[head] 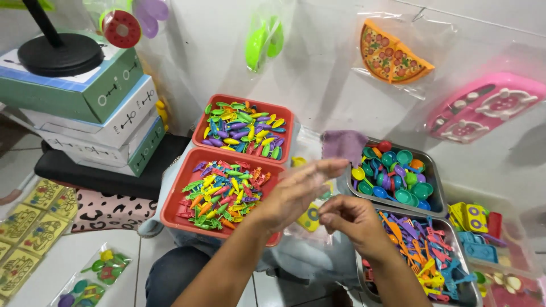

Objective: The person wipes various small plastic toy items, including a toy truck and toy utensils, using a purple cloth.

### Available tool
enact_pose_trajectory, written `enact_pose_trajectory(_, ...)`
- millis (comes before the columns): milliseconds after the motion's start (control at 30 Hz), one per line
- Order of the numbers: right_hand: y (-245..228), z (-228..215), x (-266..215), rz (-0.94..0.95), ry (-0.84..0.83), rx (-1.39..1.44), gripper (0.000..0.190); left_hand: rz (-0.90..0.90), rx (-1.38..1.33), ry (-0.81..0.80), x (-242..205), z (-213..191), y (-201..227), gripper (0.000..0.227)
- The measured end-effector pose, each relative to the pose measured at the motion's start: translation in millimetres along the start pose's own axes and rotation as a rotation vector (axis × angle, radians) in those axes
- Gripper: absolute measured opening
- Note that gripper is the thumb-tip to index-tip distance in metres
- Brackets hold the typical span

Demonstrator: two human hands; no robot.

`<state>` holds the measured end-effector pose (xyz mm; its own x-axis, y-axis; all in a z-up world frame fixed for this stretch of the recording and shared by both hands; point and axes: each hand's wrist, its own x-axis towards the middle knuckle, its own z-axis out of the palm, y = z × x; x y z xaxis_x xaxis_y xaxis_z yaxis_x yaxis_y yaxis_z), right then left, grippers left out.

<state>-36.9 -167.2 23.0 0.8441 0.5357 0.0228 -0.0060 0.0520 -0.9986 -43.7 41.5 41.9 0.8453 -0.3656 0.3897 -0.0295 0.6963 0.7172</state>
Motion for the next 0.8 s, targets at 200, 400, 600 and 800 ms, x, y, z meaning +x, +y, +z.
enact_pose_trajectory(200,-6,-14,-3,-0.096,0.365,-0.009,0.010,-0.052,-0.100,0.232,7,-7,-19,0.083)
enact_pose_trajectory(400,-17,-10,-4,-0.152,0.385,-0.258,0.049,0.001,0.483,0.484,6,21,-19,0.023)
enact_pose_trajectory(600,-54,-1,-16,-0.563,0.538,-0.864,0.056,0.006,0.856,0.419,3,39,-13,0.018)
enact_pose_trajectory(800,-61,-3,-19,-0.487,0.440,-0.833,0.038,0.065,1.023,0.256,3,54,-3,0.014)
